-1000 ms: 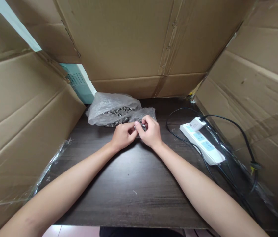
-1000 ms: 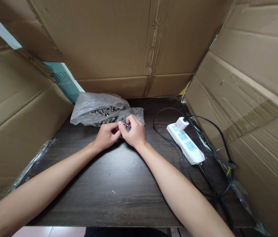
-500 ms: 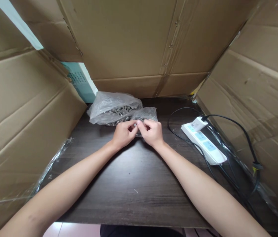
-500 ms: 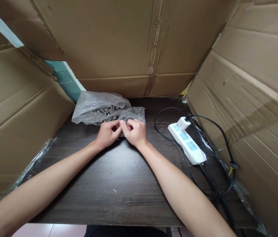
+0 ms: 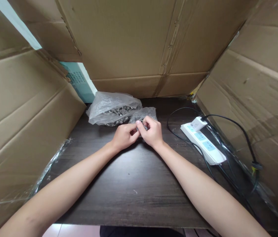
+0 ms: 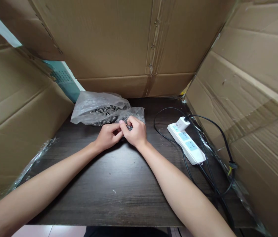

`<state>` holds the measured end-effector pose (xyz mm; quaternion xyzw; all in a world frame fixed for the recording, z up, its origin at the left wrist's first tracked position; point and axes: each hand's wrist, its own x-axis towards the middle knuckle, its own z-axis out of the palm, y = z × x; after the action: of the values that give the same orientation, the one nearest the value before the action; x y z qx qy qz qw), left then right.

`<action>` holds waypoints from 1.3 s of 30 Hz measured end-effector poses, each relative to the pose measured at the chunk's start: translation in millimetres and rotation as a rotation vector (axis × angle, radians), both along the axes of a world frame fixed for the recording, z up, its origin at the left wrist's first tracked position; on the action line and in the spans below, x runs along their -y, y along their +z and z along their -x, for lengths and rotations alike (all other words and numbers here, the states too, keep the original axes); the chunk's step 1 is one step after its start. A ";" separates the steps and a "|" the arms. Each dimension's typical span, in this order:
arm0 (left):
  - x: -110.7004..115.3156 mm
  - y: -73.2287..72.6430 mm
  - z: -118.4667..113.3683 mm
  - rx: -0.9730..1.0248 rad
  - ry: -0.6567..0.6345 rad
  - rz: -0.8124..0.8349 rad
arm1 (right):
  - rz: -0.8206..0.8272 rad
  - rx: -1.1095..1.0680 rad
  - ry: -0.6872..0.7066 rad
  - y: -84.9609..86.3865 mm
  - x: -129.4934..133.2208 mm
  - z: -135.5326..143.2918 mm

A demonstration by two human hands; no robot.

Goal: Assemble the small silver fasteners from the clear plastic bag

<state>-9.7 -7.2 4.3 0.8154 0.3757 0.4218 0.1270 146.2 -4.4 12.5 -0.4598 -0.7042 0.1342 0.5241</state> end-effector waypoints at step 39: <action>-1.0 6.2 -0.2 0.184 -0.026 0.122 | 0.110 -0.035 0.080 0.4 -1.9 -2.1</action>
<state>-9.5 -6.2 10.5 0.7686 0.3768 0.4696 0.2161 148.3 -2.4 12.9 -0.4572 -0.7043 0.2015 0.5044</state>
